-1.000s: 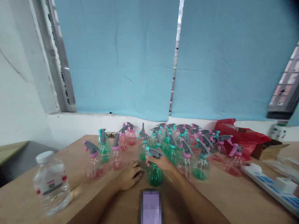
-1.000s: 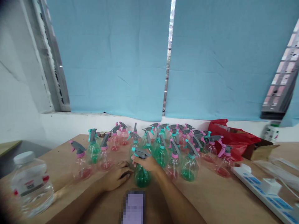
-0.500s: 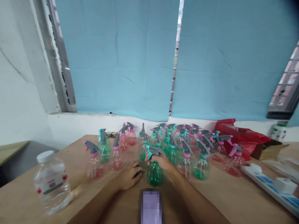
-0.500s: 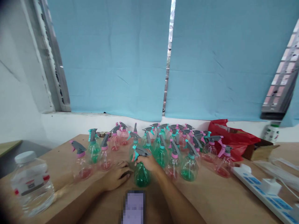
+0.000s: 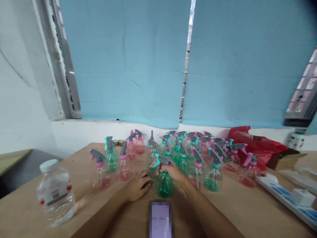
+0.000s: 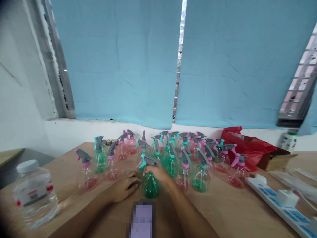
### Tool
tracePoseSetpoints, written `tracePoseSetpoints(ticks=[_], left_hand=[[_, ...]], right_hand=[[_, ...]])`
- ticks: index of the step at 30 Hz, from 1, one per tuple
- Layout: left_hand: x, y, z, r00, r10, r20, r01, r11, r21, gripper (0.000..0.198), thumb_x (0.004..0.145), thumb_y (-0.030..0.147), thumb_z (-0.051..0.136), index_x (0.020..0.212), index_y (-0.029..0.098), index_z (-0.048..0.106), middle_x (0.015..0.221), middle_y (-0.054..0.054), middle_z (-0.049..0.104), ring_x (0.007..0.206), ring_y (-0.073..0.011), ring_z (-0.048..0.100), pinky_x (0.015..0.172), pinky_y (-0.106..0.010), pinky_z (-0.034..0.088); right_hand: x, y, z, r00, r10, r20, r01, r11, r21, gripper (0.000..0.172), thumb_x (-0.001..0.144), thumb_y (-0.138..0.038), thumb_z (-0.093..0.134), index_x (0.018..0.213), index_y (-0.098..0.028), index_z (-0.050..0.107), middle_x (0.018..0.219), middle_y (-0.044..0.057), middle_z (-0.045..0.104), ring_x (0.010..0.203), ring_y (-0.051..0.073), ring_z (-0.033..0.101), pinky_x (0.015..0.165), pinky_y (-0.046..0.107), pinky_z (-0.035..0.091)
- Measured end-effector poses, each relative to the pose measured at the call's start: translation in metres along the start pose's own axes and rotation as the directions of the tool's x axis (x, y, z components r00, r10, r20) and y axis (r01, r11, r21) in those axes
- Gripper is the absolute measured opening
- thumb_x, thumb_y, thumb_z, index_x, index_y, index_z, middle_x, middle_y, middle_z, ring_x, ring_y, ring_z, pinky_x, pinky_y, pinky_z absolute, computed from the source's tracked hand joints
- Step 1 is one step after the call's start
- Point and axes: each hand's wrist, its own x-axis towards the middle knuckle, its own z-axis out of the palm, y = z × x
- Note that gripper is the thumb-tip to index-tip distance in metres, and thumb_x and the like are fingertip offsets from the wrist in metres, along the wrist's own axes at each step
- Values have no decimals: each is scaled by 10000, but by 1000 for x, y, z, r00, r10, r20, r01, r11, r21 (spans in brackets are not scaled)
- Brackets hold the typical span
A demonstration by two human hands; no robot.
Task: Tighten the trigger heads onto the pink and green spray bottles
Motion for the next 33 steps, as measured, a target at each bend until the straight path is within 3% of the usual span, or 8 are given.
tracePoseSetpoints(ticks=[7,15,21,29,33], left_hand=[[-2,-4,5,1000,7,-23,-7,1000,-9,236,956,302,485,1121,272,652,1073,-61,590,1011,-245,537,905,-374,443],[-1,-4,5,1000,2,-20,-2,1000,-11,240,959,304,483,1121,273,657,1084,-60,590,1024,-248,535,926,-383,438],[-1,-4,4,1000,10,-23,-11,1000,-20,243,963,310,490,1142,282,651,1095,-57,591,1044,-250,533,959,-391,427],[-2,-3,4,1000,-8,5,8,1000,8,240,956,272,490,1139,265,646,1098,-64,579,1041,-250,530,924,-388,433],[-1,-1,2,1000,-13,11,13,1000,16,242,955,274,489,1139,272,648,1098,-63,580,1045,-254,531,927,-393,436]], right_hand=[[-1,0,4,999,-4,-41,8,994,109,142,642,-238,577,677,-202,709,597,4,670,510,164,608,602,301,507],[-2,0,2,999,-29,-38,31,997,66,311,630,-178,553,869,-222,748,590,-26,670,530,163,620,648,297,495],[0,4,1,1000,-22,-21,23,999,42,312,625,-171,534,849,-230,744,558,-35,651,532,164,608,687,309,497],[-3,-3,5,998,51,-22,-48,993,107,238,608,-226,536,764,-209,715,593,-14,648,525,160,578,629,299,484],[0,3,3,1000,12,-12,-11,997,75,277,605,-209,530,802,-212,725,596,-22,647,530,151,577,661,296,474]])
